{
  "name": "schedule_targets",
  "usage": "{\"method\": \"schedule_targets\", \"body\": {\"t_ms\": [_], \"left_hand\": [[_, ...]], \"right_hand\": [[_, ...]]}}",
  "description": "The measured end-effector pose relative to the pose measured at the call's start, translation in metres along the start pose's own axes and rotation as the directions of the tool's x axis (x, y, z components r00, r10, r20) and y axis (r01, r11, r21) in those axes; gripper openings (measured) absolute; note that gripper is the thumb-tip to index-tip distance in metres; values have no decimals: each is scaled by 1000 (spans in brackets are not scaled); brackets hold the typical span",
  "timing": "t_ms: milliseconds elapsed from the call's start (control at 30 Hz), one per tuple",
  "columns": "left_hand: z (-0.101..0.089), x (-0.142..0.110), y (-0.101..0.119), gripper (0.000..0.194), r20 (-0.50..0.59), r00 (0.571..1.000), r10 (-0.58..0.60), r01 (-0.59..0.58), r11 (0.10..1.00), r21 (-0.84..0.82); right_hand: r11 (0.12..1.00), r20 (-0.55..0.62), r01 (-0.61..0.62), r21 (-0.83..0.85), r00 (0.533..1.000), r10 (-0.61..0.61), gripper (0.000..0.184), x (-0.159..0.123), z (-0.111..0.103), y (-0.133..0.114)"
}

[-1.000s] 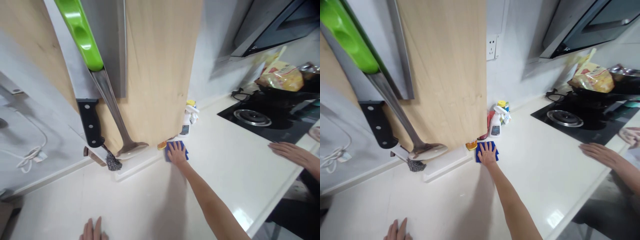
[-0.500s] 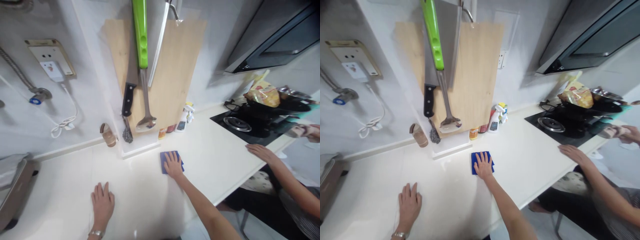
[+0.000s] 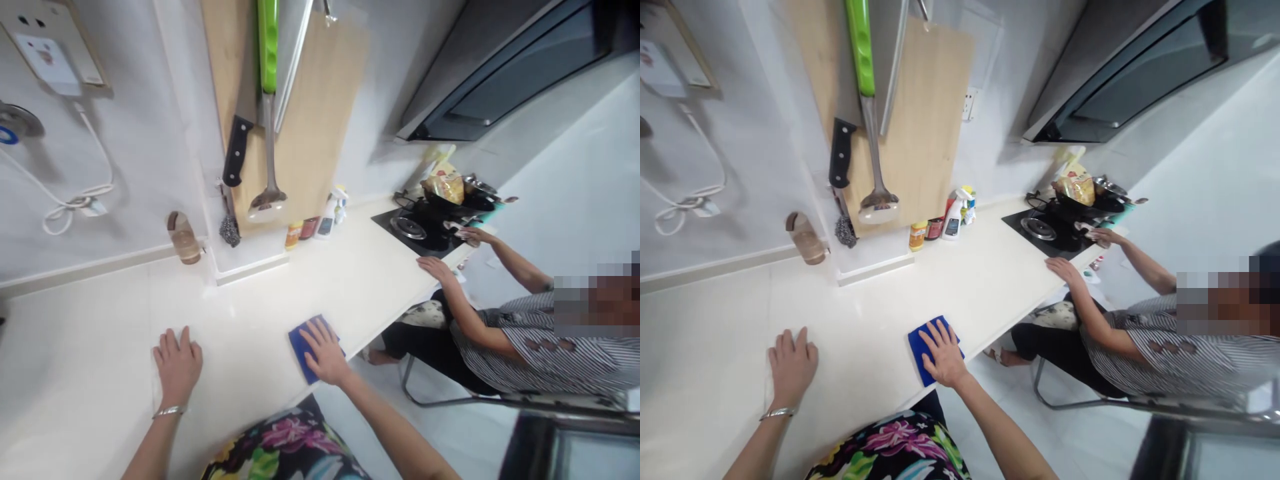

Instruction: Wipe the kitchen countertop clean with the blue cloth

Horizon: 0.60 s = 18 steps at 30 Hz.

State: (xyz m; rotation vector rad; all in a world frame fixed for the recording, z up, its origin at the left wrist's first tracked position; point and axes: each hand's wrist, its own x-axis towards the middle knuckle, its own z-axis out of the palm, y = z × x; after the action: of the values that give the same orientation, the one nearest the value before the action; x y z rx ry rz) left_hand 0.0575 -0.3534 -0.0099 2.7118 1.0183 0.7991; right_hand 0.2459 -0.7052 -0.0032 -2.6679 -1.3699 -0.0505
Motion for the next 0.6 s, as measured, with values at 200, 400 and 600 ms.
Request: {"method": "schedule_targets", "body": {"t_ms": [200, 400, 600], "left_hand": [[1, -1, 0, 51, 4, 1000, 6, -6, 1000, 20], [1, -2, 3, 51, 18, 1000, -17, 16, 1000, 15], [2, -3, 6, 51, 39, 998, -57, 55, 998, 35]], "right_hand": [[992, -6, -122, -35, 993, 122, 58, -26, -12, 80], [906, -100, -403, -126, 914, 393, 56, -30, -2, 138], [788, -169, -599, -140, 799, 577, 61, 3, 18, 105]]}}
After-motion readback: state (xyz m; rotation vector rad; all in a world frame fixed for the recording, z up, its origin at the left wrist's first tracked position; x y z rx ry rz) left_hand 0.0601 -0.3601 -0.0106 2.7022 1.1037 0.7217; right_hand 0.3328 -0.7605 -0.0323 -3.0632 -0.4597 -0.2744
